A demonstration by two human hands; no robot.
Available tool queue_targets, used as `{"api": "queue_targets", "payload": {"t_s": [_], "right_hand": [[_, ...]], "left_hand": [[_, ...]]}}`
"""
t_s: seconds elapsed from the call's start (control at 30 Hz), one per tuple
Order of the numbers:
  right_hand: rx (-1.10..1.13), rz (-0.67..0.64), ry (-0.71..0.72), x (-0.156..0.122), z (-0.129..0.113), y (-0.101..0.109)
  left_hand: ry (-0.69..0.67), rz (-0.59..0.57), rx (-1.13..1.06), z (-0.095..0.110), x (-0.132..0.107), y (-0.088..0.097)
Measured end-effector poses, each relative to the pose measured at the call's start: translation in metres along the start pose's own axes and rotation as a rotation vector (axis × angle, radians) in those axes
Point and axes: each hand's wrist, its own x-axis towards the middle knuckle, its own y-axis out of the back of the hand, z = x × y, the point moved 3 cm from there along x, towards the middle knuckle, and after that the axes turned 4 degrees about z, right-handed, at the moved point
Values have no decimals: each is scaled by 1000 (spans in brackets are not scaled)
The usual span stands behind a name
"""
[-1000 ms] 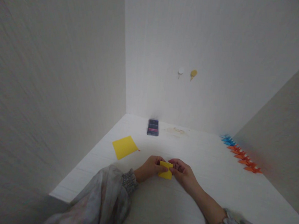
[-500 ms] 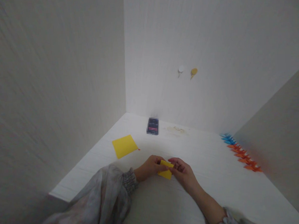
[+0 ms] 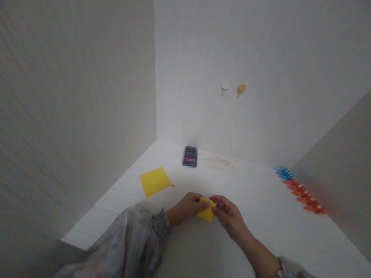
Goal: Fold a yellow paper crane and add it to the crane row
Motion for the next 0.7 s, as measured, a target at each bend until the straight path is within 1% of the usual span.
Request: {"api": "queue_targets", "payload": {"t_s": [0.1,0.23,0.43,0.5,0.57,0.67,0.7], "right_hand": [[54,-15,3,-1,-3,0],[98,-67,-11,-4,-3,-4],[69,-46,25,-3,-3,-5],[52,-42,35,-2,-3,-5],[28,-18,59,-2,-2,-4],[-23,86,101,0,-2,1],[-44,127,107,1,-2,3]], "left_hand": [[-14,-44,-38,3,-2,-2],[-14,-58,-54,3,-3,-3],[-46,-89,-28,1,-2,-3],[-57,-71,-4,-1,0,-2],[-74,-17,14,-3,3,0],[-129,92,2,-8,10,4],[-153,94,-6,-9,12,4]]}}
